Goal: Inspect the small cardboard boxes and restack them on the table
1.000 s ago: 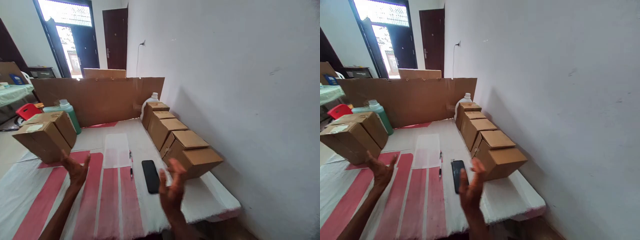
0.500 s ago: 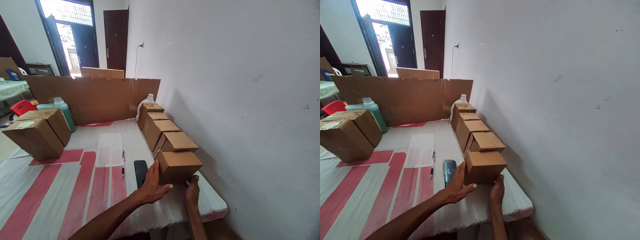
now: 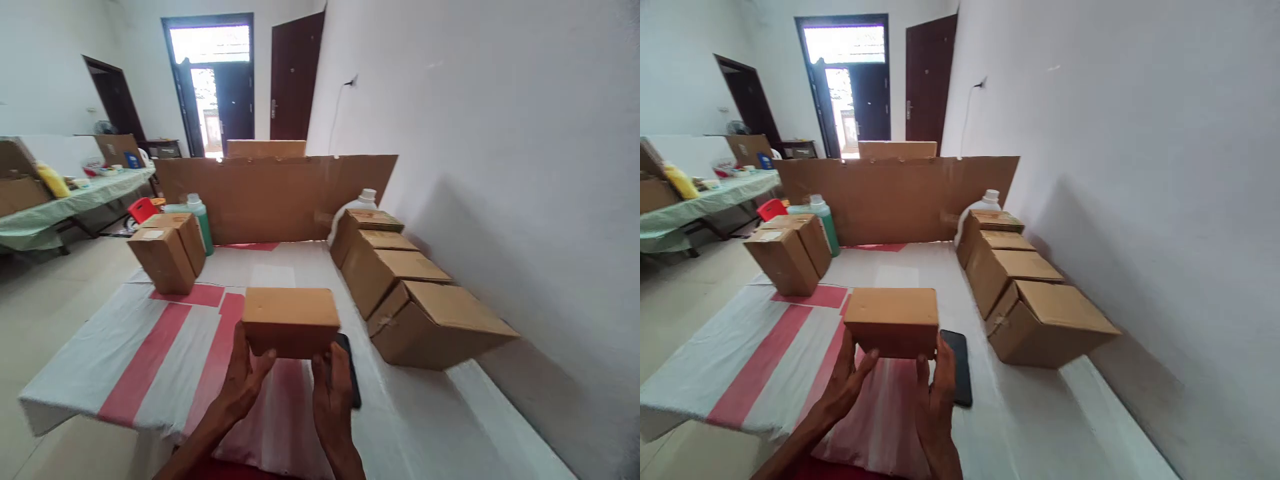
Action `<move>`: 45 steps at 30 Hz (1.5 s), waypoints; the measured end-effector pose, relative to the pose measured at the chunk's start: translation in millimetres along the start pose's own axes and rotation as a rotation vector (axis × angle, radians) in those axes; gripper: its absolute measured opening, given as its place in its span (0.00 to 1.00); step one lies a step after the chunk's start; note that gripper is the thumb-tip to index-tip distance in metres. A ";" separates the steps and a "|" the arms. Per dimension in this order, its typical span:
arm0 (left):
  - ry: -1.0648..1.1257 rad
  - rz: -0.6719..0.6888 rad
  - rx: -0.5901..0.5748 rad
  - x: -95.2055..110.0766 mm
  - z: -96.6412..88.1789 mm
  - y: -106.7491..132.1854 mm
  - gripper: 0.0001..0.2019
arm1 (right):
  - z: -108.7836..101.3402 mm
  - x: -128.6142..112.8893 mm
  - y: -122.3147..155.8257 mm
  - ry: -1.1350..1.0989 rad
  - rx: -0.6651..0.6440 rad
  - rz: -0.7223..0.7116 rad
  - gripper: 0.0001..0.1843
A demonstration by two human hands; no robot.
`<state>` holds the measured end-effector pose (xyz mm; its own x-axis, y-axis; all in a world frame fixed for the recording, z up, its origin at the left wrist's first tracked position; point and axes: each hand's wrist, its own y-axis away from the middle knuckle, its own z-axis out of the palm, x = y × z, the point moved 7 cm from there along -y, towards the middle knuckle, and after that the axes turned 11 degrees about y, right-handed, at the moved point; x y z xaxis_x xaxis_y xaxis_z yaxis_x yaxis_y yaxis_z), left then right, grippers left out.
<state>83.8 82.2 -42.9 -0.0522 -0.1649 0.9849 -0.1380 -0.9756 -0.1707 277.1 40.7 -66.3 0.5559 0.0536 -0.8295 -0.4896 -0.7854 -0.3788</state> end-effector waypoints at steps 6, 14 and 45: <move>-0.092 -0.009 0.331 -31.1 -91.2 28.1 0.39 | 116.0 7.1 17.6 -0.243 -0.342 0.064 0.34; -0.121 0.028 0.320 -53.6 -91.1 46.4 0.34 | 129.1 16.6 8.7 -0.240 -0.431 0.059 0.24; -0.487 0.263 0.191 25.7 -85.5 -3.5 0.40 | 94.4 -2.2 -19.7 -0.473 -0.511 0.252 0.30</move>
<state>-1.6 93.7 -19.4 0.4062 -0.4083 0.8175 0.0010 -0.8944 -0.4472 222.2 114.2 -95.8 0.0621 0.0033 -0.9981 -0.1259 -0.9920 -0.0111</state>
